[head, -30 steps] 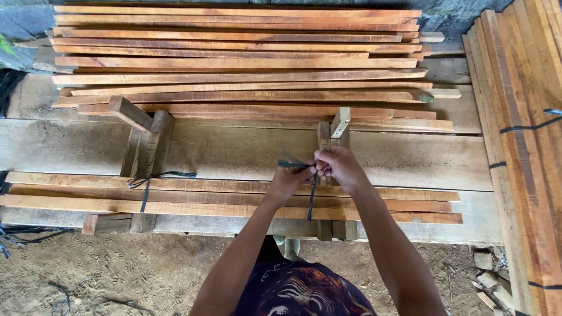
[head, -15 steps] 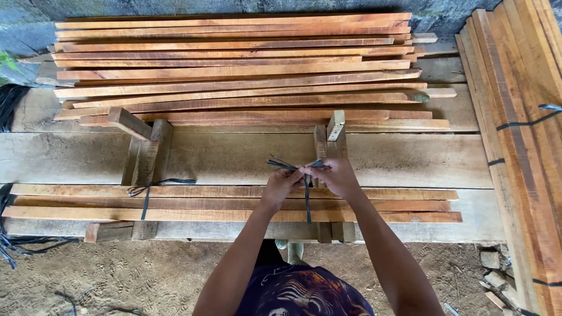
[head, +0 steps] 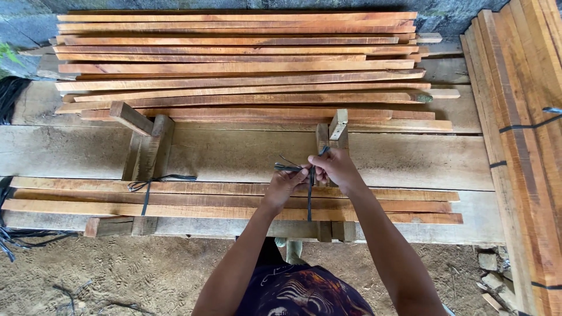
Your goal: Bundling multiple thin wooden strips together using black plastic ties.
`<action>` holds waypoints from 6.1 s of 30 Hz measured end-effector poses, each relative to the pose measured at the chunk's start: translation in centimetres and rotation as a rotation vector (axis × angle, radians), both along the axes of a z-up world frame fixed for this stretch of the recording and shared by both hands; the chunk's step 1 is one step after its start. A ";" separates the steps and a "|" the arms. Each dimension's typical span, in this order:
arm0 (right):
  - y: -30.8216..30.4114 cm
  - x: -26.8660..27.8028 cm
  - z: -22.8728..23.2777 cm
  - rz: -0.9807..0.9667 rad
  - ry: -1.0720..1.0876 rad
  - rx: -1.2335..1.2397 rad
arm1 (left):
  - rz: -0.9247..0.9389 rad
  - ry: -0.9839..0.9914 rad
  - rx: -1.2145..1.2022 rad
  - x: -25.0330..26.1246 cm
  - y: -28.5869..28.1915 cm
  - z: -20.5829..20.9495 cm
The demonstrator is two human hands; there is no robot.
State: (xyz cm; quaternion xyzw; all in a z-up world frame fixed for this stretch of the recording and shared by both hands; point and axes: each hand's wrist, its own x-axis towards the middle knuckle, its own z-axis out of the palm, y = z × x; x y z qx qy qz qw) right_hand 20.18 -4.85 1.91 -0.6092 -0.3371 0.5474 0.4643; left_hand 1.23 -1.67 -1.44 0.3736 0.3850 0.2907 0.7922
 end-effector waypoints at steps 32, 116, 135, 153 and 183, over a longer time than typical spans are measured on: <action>0.9 0.4 -1.8 0.157 -0.684 0.311 | -0.016 0.347 0.333 -0.4 1.1 -1.3; 8.6 -1.3 -19.6 -0.580 -0.110 -0.372 | 0.073 -0.003 0.336 0.9 -6.6 -2.9; 7.9 -6.3 -14.8 0.342 -0.842 -0.457 | -0.107 -0.004 0.648 -0.5 -5.8 -1.2; 8.2 -4.5 -14.4 -0.139 -0.645 -0.134 | -0.181 0.554 0.641 -2.4 -5.0 6.3; 7.1 -6.1 -12.2 0.496 -1.047 -0.206 | -0.012 -0.014 0.389 1.1 -4.9 -4.5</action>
